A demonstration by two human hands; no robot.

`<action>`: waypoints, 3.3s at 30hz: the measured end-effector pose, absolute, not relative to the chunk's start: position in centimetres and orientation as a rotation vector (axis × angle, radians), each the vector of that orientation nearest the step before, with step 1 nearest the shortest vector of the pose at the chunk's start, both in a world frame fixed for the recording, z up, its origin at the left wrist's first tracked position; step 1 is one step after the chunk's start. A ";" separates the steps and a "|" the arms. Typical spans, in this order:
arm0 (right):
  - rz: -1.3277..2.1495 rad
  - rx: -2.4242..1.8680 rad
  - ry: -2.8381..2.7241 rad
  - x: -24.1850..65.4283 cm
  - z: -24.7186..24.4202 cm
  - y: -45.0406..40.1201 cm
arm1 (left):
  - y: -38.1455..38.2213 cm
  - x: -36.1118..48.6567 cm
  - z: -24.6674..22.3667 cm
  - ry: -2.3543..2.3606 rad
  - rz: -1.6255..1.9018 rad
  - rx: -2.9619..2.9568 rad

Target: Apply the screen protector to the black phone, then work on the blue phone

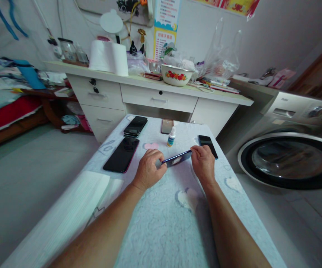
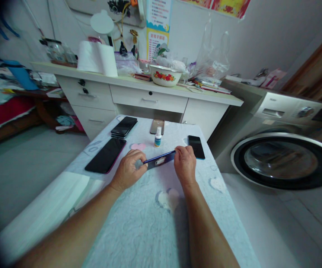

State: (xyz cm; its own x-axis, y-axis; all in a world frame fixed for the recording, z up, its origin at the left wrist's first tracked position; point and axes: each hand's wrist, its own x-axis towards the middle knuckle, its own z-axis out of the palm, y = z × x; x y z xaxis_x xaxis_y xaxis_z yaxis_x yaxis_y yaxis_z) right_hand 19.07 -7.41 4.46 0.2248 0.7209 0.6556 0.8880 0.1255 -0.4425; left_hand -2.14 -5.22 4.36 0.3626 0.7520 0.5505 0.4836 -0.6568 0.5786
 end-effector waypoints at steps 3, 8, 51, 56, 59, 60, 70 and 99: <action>-0.239 -1.633 -1.528 19.3 4.3 -7.3 | -4.9 -2.4 4.5 1.077 1.131 2.271; -0.236 -1.629 -1.523 19.3 4.3 -7.3 | -4.3 -3.0 4.5 1.025 1.040 2.201; 0.029 -1.643 -1.267 20.6 2.3 -6.4 | -3.5 -3.9 4.2 0.995 0.980 2.117; 0.063 -1.707 -1.272 20.7 1.8 -6.1 | -3.5 -3.8 4.2 1.005 0.985 2.131; 0.096 -1.731 -1.268 20.8 1.6 -6.1 | -3.5 -3.8 4.2 1.008 0.991 2.133; 0.103 -1.735 -1.265 20.8 1.6 -6.0 | -3.5 -3.8 4.1 1.008 0.994 2.133; 0.157 -1.662 -1.190 20.9 1.7 -6.1 | -3.8 -3.8 4.6 1.043 0.982 2.135; 0.023 -2.051 -1.395 20.2 3.1 -6.7 | -4.3 -3.3 5.2 1.080 0.979 2.221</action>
